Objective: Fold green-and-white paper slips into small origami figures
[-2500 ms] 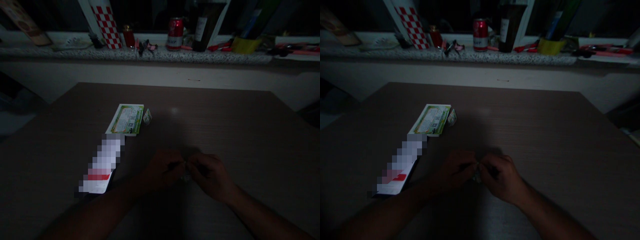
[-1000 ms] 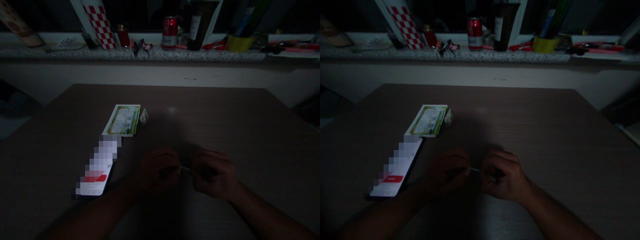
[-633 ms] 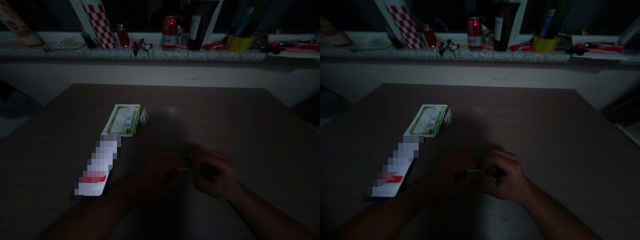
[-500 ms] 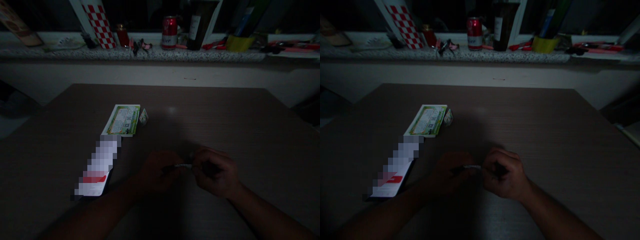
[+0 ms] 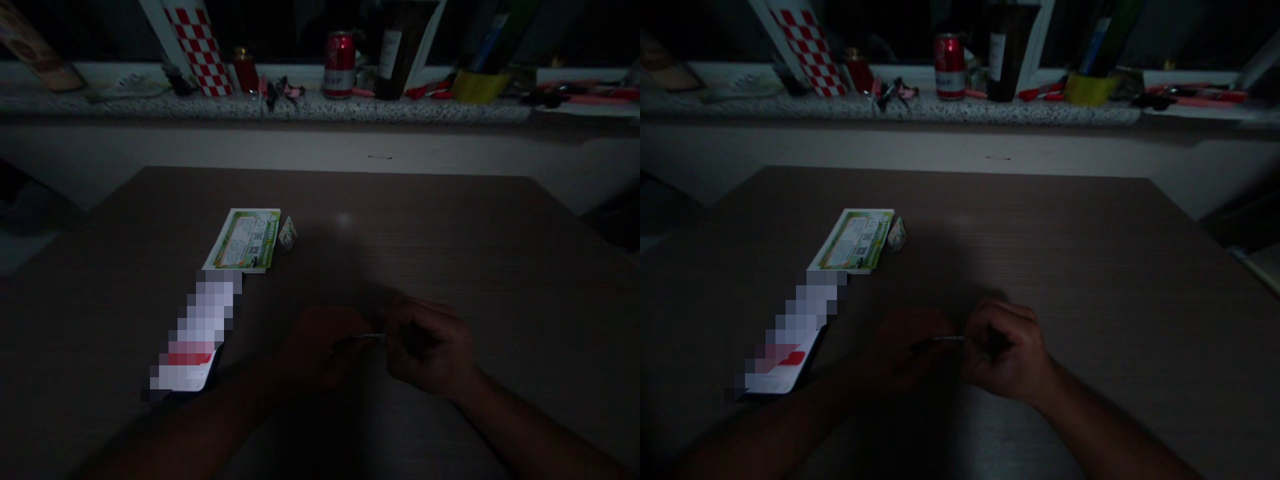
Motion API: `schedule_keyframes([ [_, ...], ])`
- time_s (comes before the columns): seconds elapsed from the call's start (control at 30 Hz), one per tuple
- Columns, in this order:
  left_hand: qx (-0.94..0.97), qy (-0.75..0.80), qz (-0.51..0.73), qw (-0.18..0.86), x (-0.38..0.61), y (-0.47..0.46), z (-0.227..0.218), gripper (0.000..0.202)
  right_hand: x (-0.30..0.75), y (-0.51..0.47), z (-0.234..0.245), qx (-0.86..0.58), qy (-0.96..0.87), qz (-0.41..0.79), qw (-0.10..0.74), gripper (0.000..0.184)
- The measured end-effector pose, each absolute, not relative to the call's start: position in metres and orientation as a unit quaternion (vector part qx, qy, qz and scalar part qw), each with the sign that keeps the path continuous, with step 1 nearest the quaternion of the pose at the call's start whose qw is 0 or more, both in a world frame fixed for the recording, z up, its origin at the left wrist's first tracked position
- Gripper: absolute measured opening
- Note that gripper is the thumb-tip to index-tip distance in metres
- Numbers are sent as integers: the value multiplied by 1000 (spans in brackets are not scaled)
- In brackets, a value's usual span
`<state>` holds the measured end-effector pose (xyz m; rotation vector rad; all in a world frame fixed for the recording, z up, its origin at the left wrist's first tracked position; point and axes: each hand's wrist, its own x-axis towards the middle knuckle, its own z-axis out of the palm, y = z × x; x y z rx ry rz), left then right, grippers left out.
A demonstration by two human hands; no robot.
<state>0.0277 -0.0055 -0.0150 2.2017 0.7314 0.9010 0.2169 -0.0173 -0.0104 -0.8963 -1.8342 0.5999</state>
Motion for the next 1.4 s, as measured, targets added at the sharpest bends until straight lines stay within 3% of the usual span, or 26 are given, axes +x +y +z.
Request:
schedule_keyframes([
  [0.37,803,309,384,335,30,-11,-8,18,212,-19,-11,-399,-755,223,471,16],
  [0.77,747,386,388,377,31,-9,-7,17,214,-17,-18,-415,-709,357,445,12],
  [0.97,736,384,370,417,25,-6,-15,16,220,-15,-25,-430,-603,522,422,16],
  [1.07,756,338,390,402,19,-4,-17,56,224,-12,-29,-421,-525,613,415,21],
  [1.13,801,299,393,338,17,-2,-16,67,225,-9,-32,-404,-476,669,403,22],
  [1.27,853,269,396,206,17,3,-12,22,224,-8,-32,-374,-443,713,394,21],
  [1.4,847,272,416,186,20,4,-8,10,223,-10,-25,-408,-547,550,481,14],
])
